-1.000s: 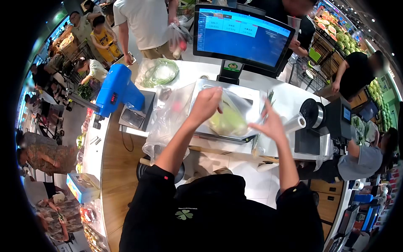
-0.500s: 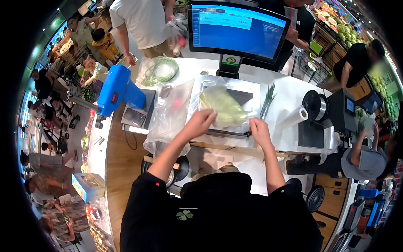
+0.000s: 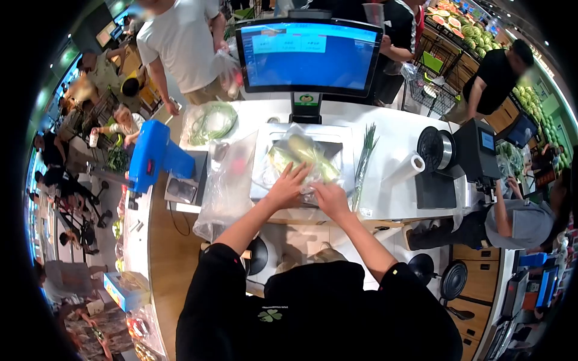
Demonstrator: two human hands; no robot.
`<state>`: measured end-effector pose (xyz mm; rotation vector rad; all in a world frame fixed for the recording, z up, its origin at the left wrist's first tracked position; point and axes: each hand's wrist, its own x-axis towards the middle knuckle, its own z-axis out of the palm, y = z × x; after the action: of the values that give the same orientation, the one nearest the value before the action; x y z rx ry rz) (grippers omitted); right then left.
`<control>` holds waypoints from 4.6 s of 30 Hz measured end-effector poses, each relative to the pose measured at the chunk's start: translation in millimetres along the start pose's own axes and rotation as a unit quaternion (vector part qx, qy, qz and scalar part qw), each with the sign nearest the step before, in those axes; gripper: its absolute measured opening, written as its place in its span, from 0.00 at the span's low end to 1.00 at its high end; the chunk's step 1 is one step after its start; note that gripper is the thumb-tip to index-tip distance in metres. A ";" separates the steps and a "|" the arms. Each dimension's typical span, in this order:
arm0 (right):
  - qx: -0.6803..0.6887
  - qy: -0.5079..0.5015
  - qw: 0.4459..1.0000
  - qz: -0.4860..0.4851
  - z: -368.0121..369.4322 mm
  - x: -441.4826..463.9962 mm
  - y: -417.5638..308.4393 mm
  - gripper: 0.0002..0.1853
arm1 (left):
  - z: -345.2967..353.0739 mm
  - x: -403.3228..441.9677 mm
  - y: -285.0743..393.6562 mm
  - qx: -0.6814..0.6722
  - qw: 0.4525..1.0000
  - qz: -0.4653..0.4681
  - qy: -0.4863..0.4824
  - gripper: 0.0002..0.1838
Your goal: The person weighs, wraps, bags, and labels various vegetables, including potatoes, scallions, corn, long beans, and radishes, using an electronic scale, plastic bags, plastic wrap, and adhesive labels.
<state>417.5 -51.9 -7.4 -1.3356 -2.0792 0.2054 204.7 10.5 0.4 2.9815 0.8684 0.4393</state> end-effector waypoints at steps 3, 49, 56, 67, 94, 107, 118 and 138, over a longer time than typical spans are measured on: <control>0.042 0.066 0.996 0.030 -20.0 -21.4 5.8 0.15 | -9.0 13.1 -10.1 -0.069 0.997 -0.003 -0.015 0.50; 0.120 -0.101 0.960 0.230 -21.1 91.6 47.7 0.19 | 20.5 119.2 -59.9 -0.553 0.774 -0.308 0.011 0.11; 0.435 0.001 0.840 0.325 -23.7 85.6 52.0 0.15 | -15.4 98.6 -37.8 -0.396 0.916 -0.069 -0.009 0.32; 0.544 0.219 0.694 0.418 5.3 88.7 67.3 0.10 | 23.1 120.5 -32.5 -0.283 0.959 -0.018 0.030 0.09; 0.547 0.094 0.733 0.394 -20.4 91.2 63.9 0.12 | -25.9 120.5 -76.3 -0.107 0.964 0.065 -0.233 0.75; 0.506 0.047 0.817 0.274 -35.9 111.2 16.7 0.14 | -12.6 135.3 -108.1 0.064 0.956 0.281 -0.055 0.25; 0.196 0.020 0.978 0.062 -3.6 111.9 3.5 0.12 | 20.5 27.9 -52.3 -0.090 0.986 0.038 0.137 0.27; 0.009 0.132 0.991 0.013 32.4 98.0 18.5 0.04 | 25.4 13.6 -21.9 -0.192 0.967 -0.093 0.137 0.39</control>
<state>385.8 47.7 1.8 -1.3045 -1.8355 0.0545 210.9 38.1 -22.2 2.4981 0.9417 0.9110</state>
